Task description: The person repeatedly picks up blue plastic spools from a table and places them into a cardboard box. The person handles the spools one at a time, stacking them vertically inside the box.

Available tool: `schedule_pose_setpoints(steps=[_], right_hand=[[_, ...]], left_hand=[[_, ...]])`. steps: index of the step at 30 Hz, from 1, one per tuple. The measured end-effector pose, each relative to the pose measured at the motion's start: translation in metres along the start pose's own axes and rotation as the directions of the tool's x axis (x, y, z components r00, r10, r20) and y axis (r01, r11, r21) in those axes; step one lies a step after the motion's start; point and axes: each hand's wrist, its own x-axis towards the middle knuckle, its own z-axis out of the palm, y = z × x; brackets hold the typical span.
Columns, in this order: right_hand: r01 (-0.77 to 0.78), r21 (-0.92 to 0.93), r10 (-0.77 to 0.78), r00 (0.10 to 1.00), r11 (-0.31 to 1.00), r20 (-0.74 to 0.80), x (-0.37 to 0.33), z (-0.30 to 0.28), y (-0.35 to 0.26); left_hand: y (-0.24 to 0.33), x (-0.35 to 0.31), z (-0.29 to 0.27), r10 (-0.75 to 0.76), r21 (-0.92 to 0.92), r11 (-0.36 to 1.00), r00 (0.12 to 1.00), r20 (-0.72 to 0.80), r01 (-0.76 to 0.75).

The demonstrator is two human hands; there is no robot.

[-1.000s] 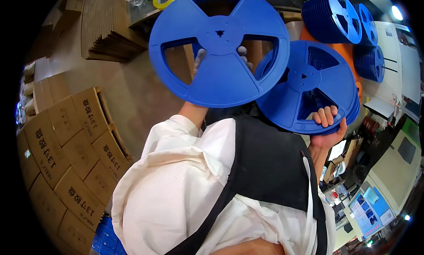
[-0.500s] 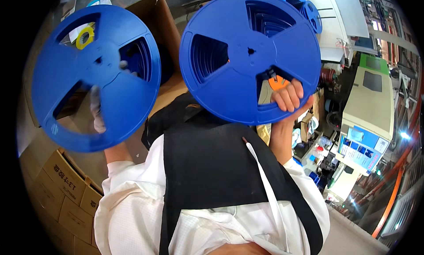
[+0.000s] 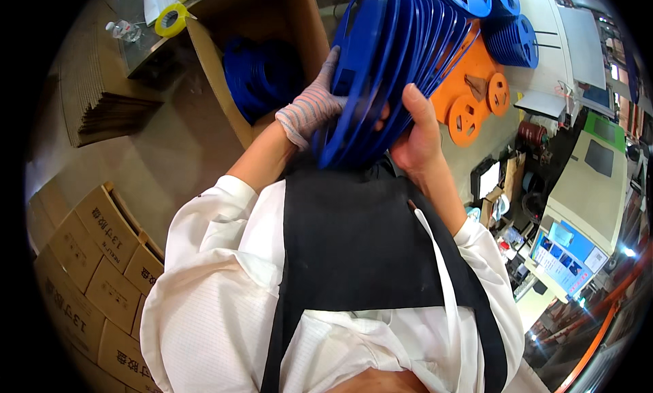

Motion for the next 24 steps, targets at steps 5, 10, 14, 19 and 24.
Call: schedule_pose_setpoints(steps=[5,10,14,19,24], right_hand=[[-0.065,-0.118,0.074,0.995,0.991,0.073,0.007,0.021,-0.005],[-0.084,-0.075,0.081,0.996,0.994,-0.032,0.009,-0.009,-0.017],[-0.008,0.066,0.021,0.982,0.998,-0.19,0.011,-0.051,-0.012],[0.043,0.216,0.002,0.979,0.975,-0.203,0.01,-0.071,-0.013],[0.052,0.34,0.058,0.95,0.939,-0.305,0.006,-0.099,-0.004]], left_hand=[[0.015,-0.006,-0.012,-0.008,-0.363,0.931,0.997,0.081,0.037],[0.034,-0.036,-0.049,0.171,-0.57,0.813,0.984,0.041,-0.118],[0.033,-0.066,-0.077,0.269,-0.732,0.664,0.962,0.045,-0.152],[0.019,-0.085,-0.098,0.335,-0.823,0.535,0.942,-0.002,-0.192],[0.007,-0.079,-0.125,0.275,-0.826,0.517,0.958,-0.086,-0.223]])
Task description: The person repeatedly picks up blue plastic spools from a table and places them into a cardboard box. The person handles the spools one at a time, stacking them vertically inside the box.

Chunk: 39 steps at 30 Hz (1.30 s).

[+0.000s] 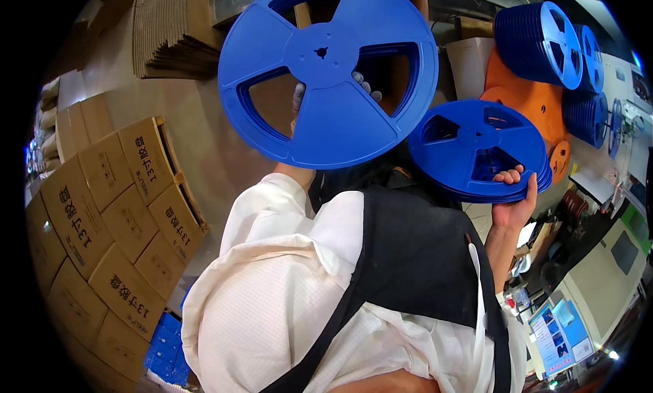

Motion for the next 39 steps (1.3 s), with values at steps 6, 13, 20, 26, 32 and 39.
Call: schedule_pose_setpoints(steps=[6,13,20,26,32,39], right_hand=[[0.013,-0.073,-0.028,0.979,0.997,-0.203,-0.008,-0.019,0.024],[-0.064,-0.127,0.007,0.914,0.99,-0.406,-0.017,-0.031,0.061],[-0.214,-0.112,0.108,0.797,0.97,-0.595,-0.012,-0.06,0.086],[-0.266,-0.077,0.156,0.75,0.961,-0.643,-0.004,-0.077,0.098],[-0.233,-0.067,0.143,0.775,0.97,-0.615,-0.007,-0.077,0.1],[-0.012,-0.14,-0.032,0.95,0.99,-0.312,-0.025,-0.049,0.065]], left_hand=[[0.038,0.03,-0.06,0.051,0.197,0.98,0.938,-0.342,0.018],[0.051,0.105,-0.183,0.037,0.403,0.855,0.736,-0.676,0.327],[0.026,0.212,-0.304,-0.043,0.482,0.593,0.623,-0.781,0.645],[0.018,0.271,-0.375,-0.026,0.523,0.398,0.58,-0.814,0.753],[0.025,0.267,-0.397,0.174,0.641,0.247,0.618,-0.767,0.726],[0.054,0.124,-0.358,-0.041,0.325,0.762,0.543,-0.839,0.559]])
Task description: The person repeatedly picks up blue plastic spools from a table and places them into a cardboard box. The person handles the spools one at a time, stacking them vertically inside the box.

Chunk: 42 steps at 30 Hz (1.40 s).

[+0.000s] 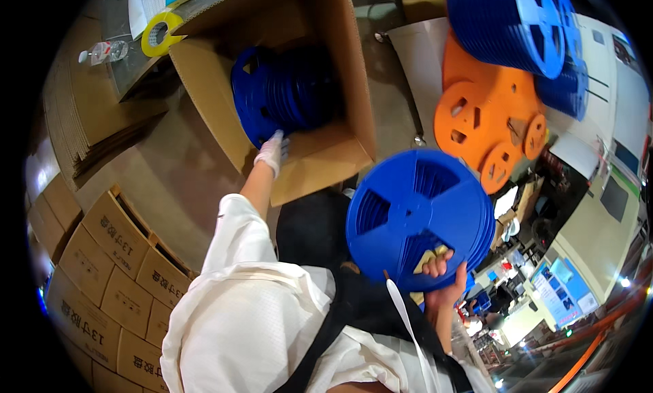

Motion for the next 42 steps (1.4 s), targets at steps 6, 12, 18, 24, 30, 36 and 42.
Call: schedule_pose_setpoints(steps=[6,12,18,24,30,36,42], right_hand=[[0.084,0.251,-0.17,0.924,0.964,0.343,-0.014,0.01,-0.044],[-0.084,0.48,-0.248,0.772,0.873,0.585,-0.024,0.012,-0.066],[-0.17,0.487,-0.254,0.683,0.857,0.685,-0.019,0.037,-0.078],[-0.111,0.383,-0.225,0.649,0.917,0.727,-0.008,0.059,-0.083],[0.17,-0.268,0.021,0.809,0.948,0.587,-0.037,0.099,-0.078],[0.046,-0.009,-0.033,0.836,0.999,0.548,-0.006,0.047,-0.094],[0.042,0.128,-0.101,0.859,0.991,0.503,-0.003,0.041,-0.092]], left_hand=[[0.016,-0.132,0.033,0.231,0.156,0.965,0.962,-0.144,-0.209],[0.056,-0.222,0.101,0.596,0.181,0.782,0.801,0.064,-0.596],[0.056,-0.315,0.181,0.956,0.287,0.22,0.265,0.127,-0.932],[0.01,-0.383,0.26,0.802,0.686,-0.075,0.365,0.473,-0.723],[-0.045,-0.334,0.278,0.51,0.435,0.479,0.645,0.569,-0.762],[-0.023,-0.365,0.24,0.394,-0.48,0.871,0.431,0.812,0.108],[-0.018,-0.355,0.231,0.476,-0.54,0.817,0.293,0.829,0.201]])
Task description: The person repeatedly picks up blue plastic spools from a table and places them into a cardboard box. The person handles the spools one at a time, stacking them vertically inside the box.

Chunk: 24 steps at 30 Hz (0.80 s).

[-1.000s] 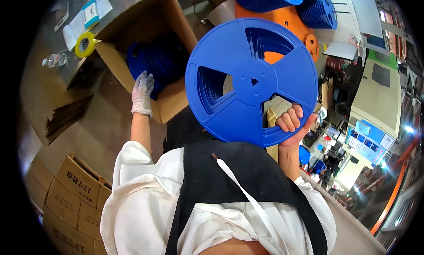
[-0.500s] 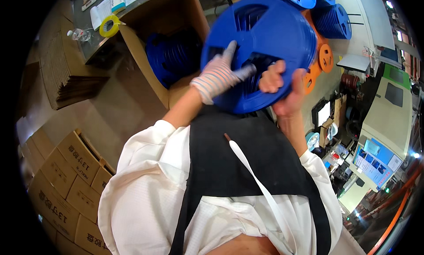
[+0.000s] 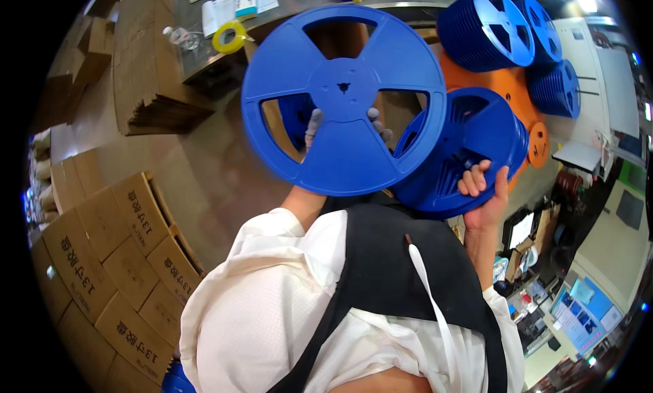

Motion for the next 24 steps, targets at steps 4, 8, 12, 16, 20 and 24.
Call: schedule_pose_setpoints(steps=[4,8,12,16,20,24], right_hand=[[0.04,0.047,-0.042,0.998,0.998,0.054,-0.002,-0.009,-0.001],[0.094,0.139,-0.116,0.98,0.986,0.161,-0.011,-0.023,-0.011],[0.133,0.229,-0.19,0.95,0.964,0.248,-0.027,-0.04,-0.032],[0.176,0.333,-0.288,0.901,0.926,0.324,-0.024,-0.054,-0.028],[0.103,0.449,-0.302,0.866,0.888,0.398,-0.022,-0.052,-0.029],[0.068,0.478,-0.283,0.874,0.876,0.395,-0.022,-0.035,-0.027]], left_hand=[[0.005,0.0,0.001,0.0,-0.034,0.999,1.0,0.024,0.001],[0.005,-0.001,0.018,0.03,0.086,0.996,0.995,-0.093,-0.022],[0.036,-0.014,0.013,0.16,0.274,0.957,0.96,-0.229,-0.094],[0.08,-0.03,-0.002,0.263,0.439,0.891,0.921,-0.286,-0.118],[0.099,-0.038,-0.014,0.33,0.578,0.81,0.891,-0.311,-0.098],[0.093,-0.037,-0.009,0.384,0.731,0.679,0.881,-0.277,-0.066]])
